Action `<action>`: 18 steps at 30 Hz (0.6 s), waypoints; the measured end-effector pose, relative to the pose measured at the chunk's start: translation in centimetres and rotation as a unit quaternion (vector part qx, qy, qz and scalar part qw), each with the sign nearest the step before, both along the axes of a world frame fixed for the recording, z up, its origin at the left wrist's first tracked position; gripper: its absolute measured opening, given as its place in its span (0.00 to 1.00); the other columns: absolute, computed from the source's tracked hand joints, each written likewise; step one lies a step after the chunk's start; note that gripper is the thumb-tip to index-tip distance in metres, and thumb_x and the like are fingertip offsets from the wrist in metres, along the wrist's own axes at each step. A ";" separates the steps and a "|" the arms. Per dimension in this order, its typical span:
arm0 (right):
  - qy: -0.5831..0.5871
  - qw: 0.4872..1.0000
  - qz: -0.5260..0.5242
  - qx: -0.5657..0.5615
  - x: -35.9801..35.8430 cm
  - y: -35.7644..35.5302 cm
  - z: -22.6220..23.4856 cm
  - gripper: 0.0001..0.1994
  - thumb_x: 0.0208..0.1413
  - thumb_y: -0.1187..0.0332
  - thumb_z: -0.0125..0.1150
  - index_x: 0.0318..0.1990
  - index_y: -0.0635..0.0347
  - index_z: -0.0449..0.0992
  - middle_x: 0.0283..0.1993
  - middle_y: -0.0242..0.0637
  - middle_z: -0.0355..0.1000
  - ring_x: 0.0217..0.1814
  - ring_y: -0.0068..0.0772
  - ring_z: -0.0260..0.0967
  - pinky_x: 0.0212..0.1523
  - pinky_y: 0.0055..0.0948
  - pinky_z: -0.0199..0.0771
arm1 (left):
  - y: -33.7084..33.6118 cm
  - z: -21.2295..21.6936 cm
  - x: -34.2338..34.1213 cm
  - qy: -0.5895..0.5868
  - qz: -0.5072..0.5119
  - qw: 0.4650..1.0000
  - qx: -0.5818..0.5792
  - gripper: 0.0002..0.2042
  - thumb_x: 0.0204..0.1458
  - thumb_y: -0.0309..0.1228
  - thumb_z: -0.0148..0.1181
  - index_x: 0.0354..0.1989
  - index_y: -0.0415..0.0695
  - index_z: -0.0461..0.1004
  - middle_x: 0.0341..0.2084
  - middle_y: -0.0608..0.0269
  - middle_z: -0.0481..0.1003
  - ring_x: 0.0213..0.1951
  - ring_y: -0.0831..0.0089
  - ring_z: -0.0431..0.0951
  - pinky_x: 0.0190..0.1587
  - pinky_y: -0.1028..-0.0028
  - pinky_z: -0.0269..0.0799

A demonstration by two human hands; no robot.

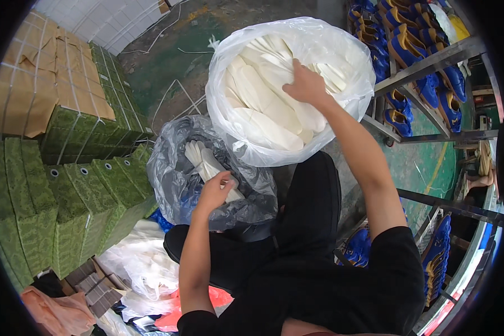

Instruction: The person sits on the floor in a cluttered storage area and sorts white shoe insoles. They repeatedly pick up handfuls of insoles from a large white plastic bag and transfer them into a smaller blue plastic bag. The person also briefly handles a smartphone at the beginning of the clip.

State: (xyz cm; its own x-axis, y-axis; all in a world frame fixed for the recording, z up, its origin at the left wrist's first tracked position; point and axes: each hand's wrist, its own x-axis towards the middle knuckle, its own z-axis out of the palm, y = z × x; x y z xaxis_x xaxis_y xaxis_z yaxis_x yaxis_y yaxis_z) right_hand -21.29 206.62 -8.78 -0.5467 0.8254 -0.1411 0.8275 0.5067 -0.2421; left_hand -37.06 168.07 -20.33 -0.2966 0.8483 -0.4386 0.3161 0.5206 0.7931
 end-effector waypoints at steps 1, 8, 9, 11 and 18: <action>0.018 1.000 0.006 -0.015 0.9 -0.1 1.2 0.47 0.43 0.56 0.70 0.70 0.69 0.59 0.50 0.59 0.76 0.53 0.53 0.77 0.51 0.46 0.78 | -0.4 -0.1 -1.0 0.002 0.010 1.000 -0.006 0.21 0.60 0.36 0.62 0.58 0.38 0.74 0.46 0.50 0.82 0.46 0.59 0.83 0.49 0.65 0.77; 0.283 0.874 -0.036 -0.392 9.6 -9.0 10.6 0.38 0.40 0.70 0.74 0.64 0.71 0.70 0.54 0.44 0.77 0.55 0.34 0.75 0.56 0.32 0.74 | 5.9 8.3 -2.4 -0.099 0.207 0.935 0.272 0.23 0.63 0.32 0.62 0.65 0.42 0.69 0.54 0.59 0.77 0.55 0.70 0.76 0.55 0.66 0.74; 0.310 0.826 -0.065 -0.467 11.4 -11.0 9.8 0.38 0.40 0.71 0.73 0.64 0.71 0.70 0.54 0.43 0.77 0.55 0.34 0.75 0.56 0.32 0.74 | 7.9 10.6 -1.3 -0.166 0.230 0.902 0.327 0.25 0.63 0.32 0.62 0.67 0.42 0.66 0.56 0.58 0.75 0.56 0.69 0.75 0.57 0.65 0.73; 0.356 0.715 -0.119 -0.589 14.1 -15.5 7.7 0.37 0.40 0.71 0.72 0.63 0.72 0.70 0.53 0.43 0.77 0.54 0.34 0.76 0.57 0.32 0.75 | 10.9 13.5 0.4 -0.326 0.260 0.819 0.393 0.26 0.62 0.32 0.62 0.69 0.43 0.65 0.57 0.59 0.75 0.57 0.70 0.74 0.58 0.66 0.71; 0.430 0.262 -0.277 -0.818 18.8 -29.3 -6.6 0.40 0.41 0.65 0.68 0.66 0.68 0.67 0.57 0.54 0.76 0.55 0.55 0.77 0.61 0.49 0.76 | 9.6 8.9 2.4 -0.287 0.094 0.940 0.161 0.14 0.63 0.32 0.59 0.55 0.46 0.78 0.44 0.64 0.78 0.49 0.78 0.74 0.54 0.76 0.69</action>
State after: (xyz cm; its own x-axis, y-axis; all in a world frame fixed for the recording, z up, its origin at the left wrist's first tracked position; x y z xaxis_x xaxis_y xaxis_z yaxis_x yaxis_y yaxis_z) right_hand -2.49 177.33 -15.35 -0.8171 0.0314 -0.5757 -0.0540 -0.9983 0.0223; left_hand -34.63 177.62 -11.39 -0.2479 0.9205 -0.3020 -0.2849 0.2287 0.9309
